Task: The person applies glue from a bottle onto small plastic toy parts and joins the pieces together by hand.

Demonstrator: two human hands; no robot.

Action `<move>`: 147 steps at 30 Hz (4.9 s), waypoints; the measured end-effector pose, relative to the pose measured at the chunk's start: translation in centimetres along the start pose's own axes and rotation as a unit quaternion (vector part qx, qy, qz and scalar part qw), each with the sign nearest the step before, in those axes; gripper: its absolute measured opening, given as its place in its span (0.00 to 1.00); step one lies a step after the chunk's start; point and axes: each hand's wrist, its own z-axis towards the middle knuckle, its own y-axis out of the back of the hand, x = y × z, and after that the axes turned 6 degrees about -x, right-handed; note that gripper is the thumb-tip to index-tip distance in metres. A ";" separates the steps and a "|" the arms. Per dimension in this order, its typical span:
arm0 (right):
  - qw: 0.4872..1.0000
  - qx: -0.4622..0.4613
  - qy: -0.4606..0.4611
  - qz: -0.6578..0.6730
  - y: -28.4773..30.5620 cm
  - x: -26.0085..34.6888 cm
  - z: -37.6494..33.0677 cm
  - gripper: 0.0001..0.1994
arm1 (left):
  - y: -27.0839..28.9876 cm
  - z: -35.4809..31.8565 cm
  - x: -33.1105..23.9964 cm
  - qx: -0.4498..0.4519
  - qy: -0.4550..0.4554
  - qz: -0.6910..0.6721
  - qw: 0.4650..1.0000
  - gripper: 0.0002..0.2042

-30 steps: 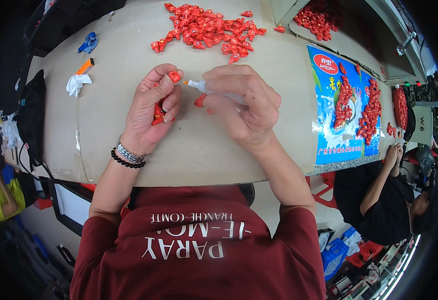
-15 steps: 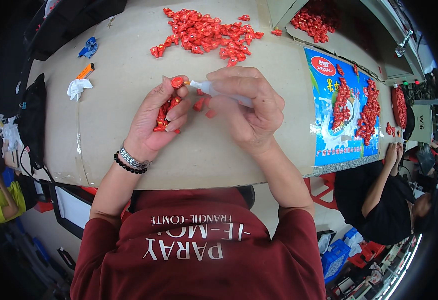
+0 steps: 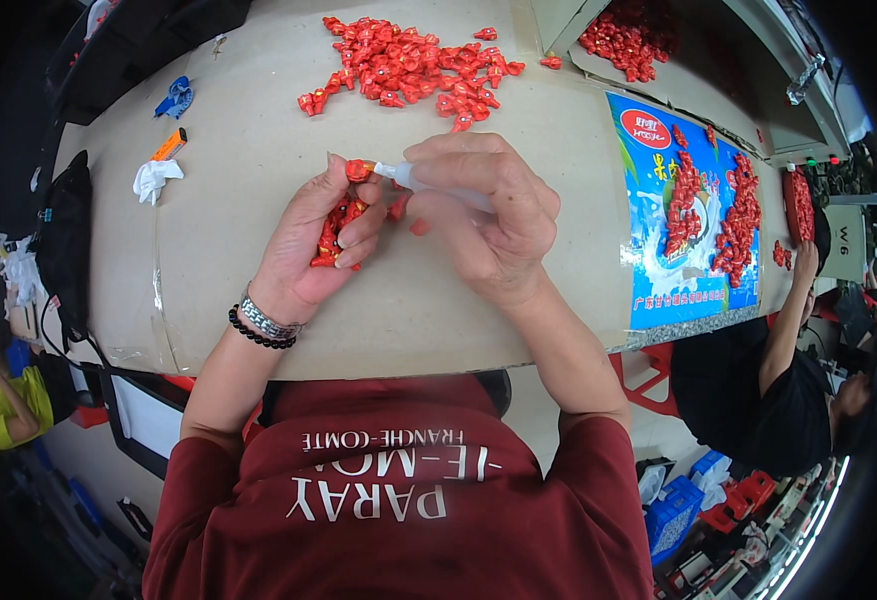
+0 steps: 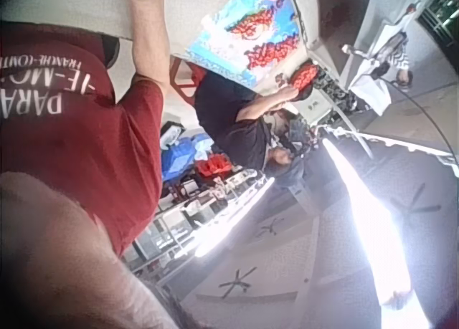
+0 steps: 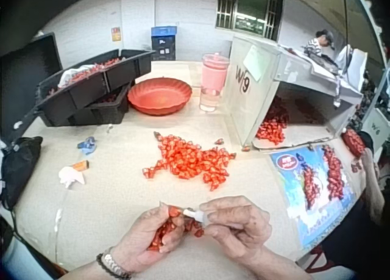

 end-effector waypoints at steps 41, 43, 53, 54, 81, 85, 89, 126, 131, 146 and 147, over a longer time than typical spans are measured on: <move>0.875 -0.139 -0.435 0.164 2.2 -1.9 4.1 0.11 | 0.7 -0.1 -1.9 -0.020 -0.146 0.030 0.989 0.14; 0.880 -0.098 -0.445 0.134 2.3 -2.3 3.4 0.09 | 0.6 -0.1 -2.1 -0.019 -0.149 0.024 0.988 0.14; 0.883 0.227 -0.282 -0.298 1.9 -1.8 0.1 0.12 | 0.8 -0.1 -2.6 -0.017 -0.159 -0.001 0.987 0.15; 0.883 0.228 -0.282 -0.298 1.8 -1.8 0.0 0.12 | 0.8 -0.1 -2.6 -0.017 -0.159 -0.002 0.987 0.15; 0.856 -0.042 -0.505 0.105 -4.2 -0.1 2.6 0.06 | 0.1 -0.3 -0.9 -0.098 -0.324 0.209 0.917 0.05; 0.847 -0.048 -0.514 0.129 -4.5 0.0 2.1 0.05 | -0.1 -0.2 -0.6 -0.097 -0.322 0.205 0.919 0.05; 0.833 -0.062 -0.532 0.135 -4.6 -0.1 1.8 0.04 | 0.0 0.0 -0.4 -0.082 -0.352 0.221 0.906 0.06; 0.819 -0.014 -0.552 0.159 -2.9 -1.2 -0.1 0.05 | 0.3 0.0 1.1 -0.159 -0.499 0.521 0.674 0.03; 0.837 0.003 -0.514 0.187 -3.2 -1.3 -0.7 0.05 | 0.2 -0.8 1.4 -0.142 -0.473 0.470 0.731 0.04; 0.946 0.060 -0.317 -0.020 -2.1 -0.9 1.0 0.09 | -0.2 0.0 -0.2 -0.099 -0.357 0.323 0.871 0.07; 0.946 0.062 -0.317 -0.018 -2.1 -1.0 0.9 0.09 | -0.5 -0.1 -0.3 -0.102 -0.358 0.323 0.870 0.07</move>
